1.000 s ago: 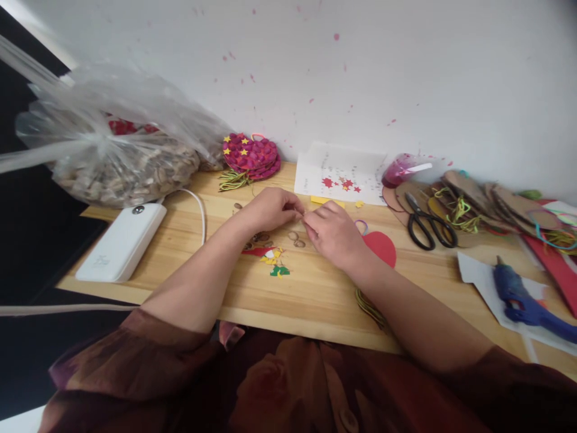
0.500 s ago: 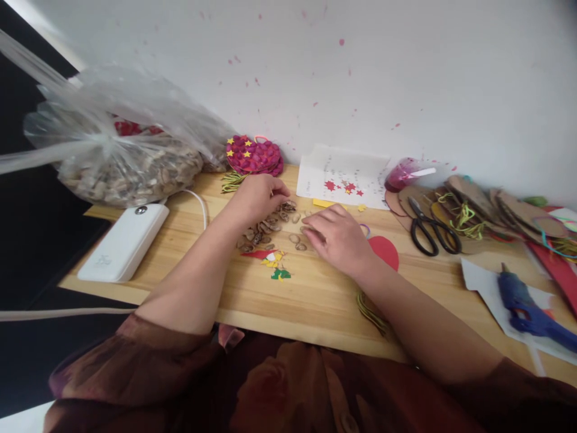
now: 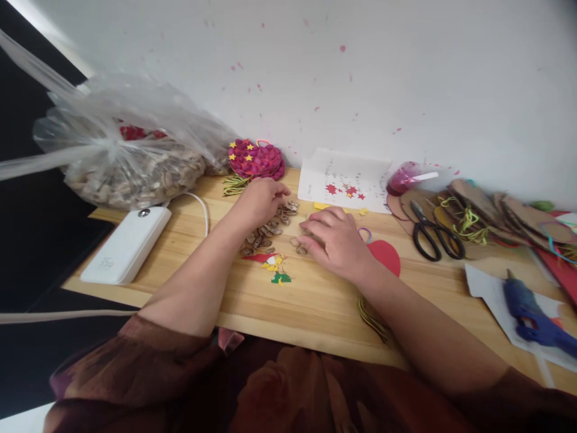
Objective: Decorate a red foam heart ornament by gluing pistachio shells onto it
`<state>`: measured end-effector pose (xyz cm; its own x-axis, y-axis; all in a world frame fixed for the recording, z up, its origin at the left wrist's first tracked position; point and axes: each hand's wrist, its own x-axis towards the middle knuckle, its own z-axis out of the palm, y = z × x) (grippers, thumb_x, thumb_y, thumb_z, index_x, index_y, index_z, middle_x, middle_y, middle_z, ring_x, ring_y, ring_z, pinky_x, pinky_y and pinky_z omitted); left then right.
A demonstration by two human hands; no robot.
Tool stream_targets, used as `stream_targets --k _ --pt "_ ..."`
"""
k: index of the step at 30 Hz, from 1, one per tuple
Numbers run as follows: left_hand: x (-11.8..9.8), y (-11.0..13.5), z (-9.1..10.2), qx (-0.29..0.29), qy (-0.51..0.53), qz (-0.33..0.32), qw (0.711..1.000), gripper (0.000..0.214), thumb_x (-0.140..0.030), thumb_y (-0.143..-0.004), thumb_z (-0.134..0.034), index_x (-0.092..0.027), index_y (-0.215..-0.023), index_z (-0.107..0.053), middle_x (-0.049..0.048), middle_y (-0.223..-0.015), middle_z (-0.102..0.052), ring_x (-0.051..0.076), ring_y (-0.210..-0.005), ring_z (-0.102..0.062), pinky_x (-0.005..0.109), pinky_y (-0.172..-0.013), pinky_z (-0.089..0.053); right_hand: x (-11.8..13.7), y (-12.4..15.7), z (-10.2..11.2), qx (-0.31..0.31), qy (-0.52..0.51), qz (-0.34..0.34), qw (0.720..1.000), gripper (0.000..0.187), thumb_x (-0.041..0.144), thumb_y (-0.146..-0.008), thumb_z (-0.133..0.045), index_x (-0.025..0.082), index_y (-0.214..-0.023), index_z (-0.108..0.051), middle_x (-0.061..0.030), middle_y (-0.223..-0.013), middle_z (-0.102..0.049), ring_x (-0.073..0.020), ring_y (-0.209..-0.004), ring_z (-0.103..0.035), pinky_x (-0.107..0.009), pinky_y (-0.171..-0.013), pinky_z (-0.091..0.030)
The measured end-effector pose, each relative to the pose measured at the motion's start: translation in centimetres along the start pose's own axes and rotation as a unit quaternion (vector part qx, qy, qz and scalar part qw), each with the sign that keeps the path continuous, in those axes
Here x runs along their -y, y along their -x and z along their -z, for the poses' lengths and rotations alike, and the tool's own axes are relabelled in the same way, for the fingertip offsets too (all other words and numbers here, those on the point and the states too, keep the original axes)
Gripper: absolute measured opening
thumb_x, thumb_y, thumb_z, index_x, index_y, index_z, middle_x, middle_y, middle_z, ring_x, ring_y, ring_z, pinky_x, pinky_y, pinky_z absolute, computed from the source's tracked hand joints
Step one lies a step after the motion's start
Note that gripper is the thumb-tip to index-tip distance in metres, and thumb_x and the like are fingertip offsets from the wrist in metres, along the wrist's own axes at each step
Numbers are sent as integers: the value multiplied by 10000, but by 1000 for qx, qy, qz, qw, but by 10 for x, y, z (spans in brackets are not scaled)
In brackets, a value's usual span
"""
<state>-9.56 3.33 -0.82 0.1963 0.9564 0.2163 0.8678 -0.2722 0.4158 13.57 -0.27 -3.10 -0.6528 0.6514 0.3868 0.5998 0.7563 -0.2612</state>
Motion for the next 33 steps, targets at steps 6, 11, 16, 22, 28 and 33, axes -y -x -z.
stream_targets --k 6,11,16,22,28,33 --pt "3 -1 -2 23 2 -2 1000 376 -144 -913 -531 -142 -1195 -780 139 -1198 -779 290 -1125 -711 378 -1036 -508 -3 0 1 -34 -33 -23 999 211 364 -987 -621 229 -1040 -773 -81 -1092 -773 -279 -1078 -610 -461 -964 -437" --pt "9 -5 -3 37 -1 11 999 422 -106 -898 -506 -159 -1215 -780 138 -1172 -786 271 -1078 -727 353 -988 -529 -6 -8 9 -36 -56 -53 996 142 271 -940 -652 221 -978 -780 -84 -986 -790 -276 -979 -647 -439 -914 -484" --pt "10 -6 -5 61 -4 -9 998 359 -122 -872 -530 -171 -1071 -826 109 -1083 -810 252 -1020 -733 325 -958 -530 -13 -38 7 54 -13 -91 994 226 205 -900 -650 221 -1079 -787 -94 -1042 -793 -287 -998 -658 -433 -936 -476" --pt "11 -4 -3 84 12 20 996 313 -175 -904 -553 -204 -1068 -818 69 -1070 -817 219 -975 -735 280 -884 -520 -27 -79 -9 98 5 -109 989 297 125 -881 -623 218 -1108 -789 -84 -1038 -784 -252 -993 -667 -393 -959 -443" --pt "11 -4 2 110 23 16 994 289 -178 -891 -599 -212 -1086 -810 52 -1051 -818 205 -946 -724 265 -839 -496 -32 -94 -14 118 -11 -128 985 115 200 -885 -691 220 -935 -792 -67 -977 -782 -229 -952 -656 -339 -883 -442" --pt "9 -4 4 120 27 26 992 201 -229 -869 -673 -197 -1018 -804 47 -977 -815 197 -882 -716 260 -768 -471 -32 -102 -16 125 -46 -179 975 142 234 -914 -671 197 -993 -783 -48 -890 -775 -176 -786 -654 -296 -772 -457"
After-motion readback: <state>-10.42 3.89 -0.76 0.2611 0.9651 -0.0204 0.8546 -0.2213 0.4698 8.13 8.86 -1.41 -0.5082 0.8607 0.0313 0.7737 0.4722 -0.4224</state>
